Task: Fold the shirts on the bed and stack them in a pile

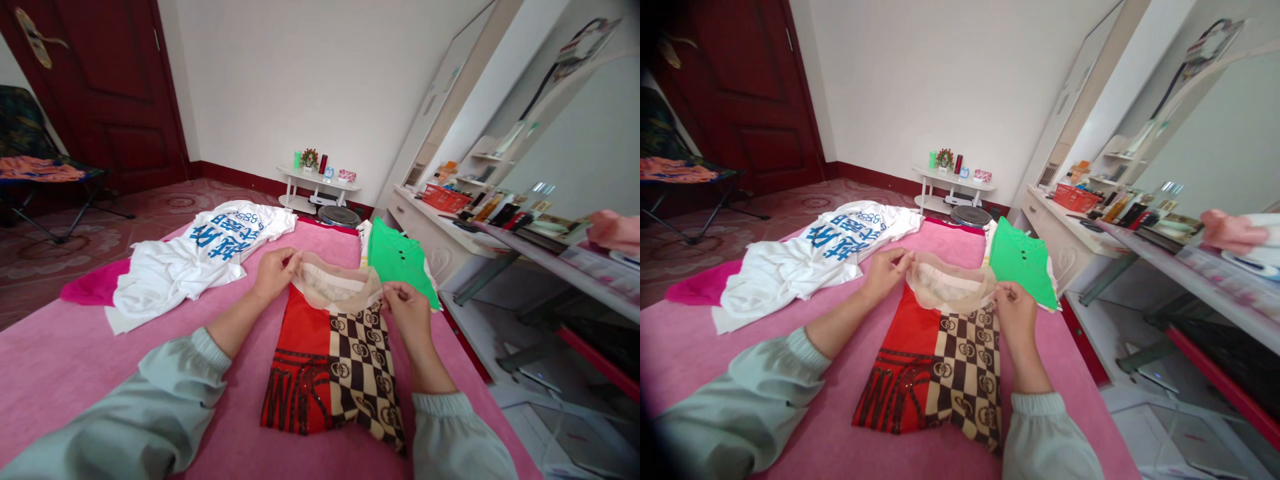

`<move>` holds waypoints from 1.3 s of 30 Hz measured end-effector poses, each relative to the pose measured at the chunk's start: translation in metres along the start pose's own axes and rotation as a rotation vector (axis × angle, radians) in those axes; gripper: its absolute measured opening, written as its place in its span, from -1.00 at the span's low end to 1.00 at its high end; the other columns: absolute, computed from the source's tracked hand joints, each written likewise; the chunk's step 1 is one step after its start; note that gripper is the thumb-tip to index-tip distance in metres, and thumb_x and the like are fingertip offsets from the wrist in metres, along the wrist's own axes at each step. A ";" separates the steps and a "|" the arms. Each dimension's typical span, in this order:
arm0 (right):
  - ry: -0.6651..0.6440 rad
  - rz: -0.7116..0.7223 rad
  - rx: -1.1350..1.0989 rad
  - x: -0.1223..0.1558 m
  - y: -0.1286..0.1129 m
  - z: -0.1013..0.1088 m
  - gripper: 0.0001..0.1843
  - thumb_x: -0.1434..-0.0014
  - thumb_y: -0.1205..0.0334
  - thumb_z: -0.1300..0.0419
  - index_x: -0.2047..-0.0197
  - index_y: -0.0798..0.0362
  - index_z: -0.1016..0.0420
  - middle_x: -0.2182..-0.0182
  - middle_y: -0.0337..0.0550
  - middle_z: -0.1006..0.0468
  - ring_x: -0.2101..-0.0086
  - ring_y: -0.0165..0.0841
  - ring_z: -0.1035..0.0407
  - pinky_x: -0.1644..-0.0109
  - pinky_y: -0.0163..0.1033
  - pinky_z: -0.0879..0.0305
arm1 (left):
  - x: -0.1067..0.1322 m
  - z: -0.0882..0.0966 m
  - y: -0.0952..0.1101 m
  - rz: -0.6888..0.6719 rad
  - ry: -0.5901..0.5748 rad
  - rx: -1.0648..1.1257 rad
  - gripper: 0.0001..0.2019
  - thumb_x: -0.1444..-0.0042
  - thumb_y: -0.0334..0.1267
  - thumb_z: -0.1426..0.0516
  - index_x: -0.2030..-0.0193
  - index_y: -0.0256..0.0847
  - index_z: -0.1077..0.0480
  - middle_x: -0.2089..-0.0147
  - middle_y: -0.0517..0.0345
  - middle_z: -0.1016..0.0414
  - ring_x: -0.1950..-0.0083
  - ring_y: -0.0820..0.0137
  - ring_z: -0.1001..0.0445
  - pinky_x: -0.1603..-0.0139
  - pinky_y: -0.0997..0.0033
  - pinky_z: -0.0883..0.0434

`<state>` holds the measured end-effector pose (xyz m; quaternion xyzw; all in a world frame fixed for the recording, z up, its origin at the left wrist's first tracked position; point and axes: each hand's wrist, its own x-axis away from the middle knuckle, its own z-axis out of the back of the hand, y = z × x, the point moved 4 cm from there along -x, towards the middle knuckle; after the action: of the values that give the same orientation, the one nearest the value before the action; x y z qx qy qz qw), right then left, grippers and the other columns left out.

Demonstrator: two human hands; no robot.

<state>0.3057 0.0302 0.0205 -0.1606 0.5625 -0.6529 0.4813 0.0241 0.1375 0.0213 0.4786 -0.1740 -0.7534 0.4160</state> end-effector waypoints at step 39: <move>-0.605 0.838 0.647 0.165 -0.062 0.033 -0.70 -0.21 0.41 0.03 0.17 -0.03 -0.48 0.30 -0.08 -0.51 0.31 -0.30 -0.38 0.25 -0.20 -0.31 | 0.162 0.044 0.103 -0.448 -0.776 -0.133 -0.73 -0.21 -0.37 0.04 0.14 -0.07 -0.47 0.22 0.09 -0.47 0.22 0.31 -0.40 0.18 0.34 -0.35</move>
<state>0.2230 -0.1289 0.0310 0.0502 0.1892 -0.4710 0.8601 0.0014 -0.0576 0.0172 0.1590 -0.1604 -0.9580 0.1766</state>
